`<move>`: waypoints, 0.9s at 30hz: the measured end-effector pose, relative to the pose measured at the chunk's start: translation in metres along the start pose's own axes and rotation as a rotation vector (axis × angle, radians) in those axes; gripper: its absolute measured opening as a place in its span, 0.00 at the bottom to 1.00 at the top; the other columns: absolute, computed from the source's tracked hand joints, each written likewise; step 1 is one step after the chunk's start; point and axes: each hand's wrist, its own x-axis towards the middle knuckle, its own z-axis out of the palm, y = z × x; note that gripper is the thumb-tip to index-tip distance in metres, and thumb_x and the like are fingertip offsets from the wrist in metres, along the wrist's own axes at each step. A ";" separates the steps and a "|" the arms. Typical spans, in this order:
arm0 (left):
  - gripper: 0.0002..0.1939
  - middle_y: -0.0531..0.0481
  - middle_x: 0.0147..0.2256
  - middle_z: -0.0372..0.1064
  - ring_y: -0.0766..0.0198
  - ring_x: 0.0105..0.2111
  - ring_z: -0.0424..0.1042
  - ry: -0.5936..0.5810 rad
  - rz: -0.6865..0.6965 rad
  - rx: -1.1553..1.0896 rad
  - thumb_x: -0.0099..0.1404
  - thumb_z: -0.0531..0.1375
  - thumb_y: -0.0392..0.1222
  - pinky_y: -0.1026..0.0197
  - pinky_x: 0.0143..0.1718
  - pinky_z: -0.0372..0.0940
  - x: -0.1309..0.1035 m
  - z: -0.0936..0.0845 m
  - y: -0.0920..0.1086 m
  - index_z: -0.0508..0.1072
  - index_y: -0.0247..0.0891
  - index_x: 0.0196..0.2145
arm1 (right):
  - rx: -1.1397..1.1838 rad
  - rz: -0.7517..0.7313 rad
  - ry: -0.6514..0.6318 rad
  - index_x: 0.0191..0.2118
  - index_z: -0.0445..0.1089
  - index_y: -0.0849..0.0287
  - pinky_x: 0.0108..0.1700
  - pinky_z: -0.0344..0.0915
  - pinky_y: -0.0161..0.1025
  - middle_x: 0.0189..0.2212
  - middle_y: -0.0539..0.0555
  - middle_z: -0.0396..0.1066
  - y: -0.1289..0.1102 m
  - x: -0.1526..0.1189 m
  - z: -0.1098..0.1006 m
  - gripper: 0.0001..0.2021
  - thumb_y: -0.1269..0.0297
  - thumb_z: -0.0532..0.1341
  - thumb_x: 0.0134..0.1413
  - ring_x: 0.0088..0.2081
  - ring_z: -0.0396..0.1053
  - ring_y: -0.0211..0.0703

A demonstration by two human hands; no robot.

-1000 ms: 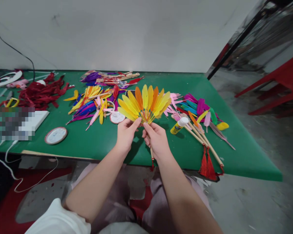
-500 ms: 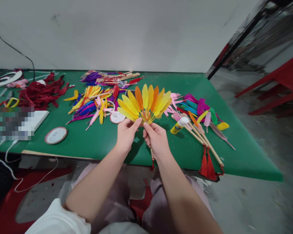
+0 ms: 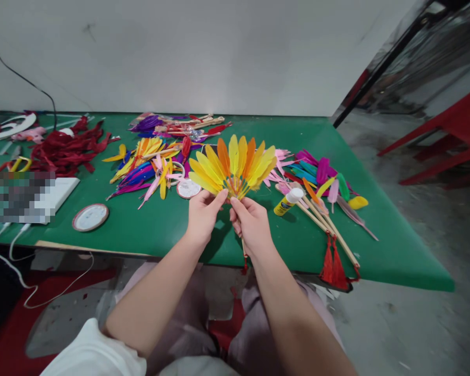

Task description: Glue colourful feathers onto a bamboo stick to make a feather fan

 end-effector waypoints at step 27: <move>0.11 0.55 0.19 0.67 0.73 0.20 0.64 -0.007 -0.016 -0.041 0.49 0.63 0.46 0.69 0.21 0.58 0.000 0.001 0.000 0.70 0.34 0.23 | 0.020 -0.012 -0.013 0.18 0.58 0.60 0.08 0.39 0.26 0.09 0.41 0.55 0.002 0.001 0.000 0.13 0.60 0.59 0.46 0.07 0.46 0.24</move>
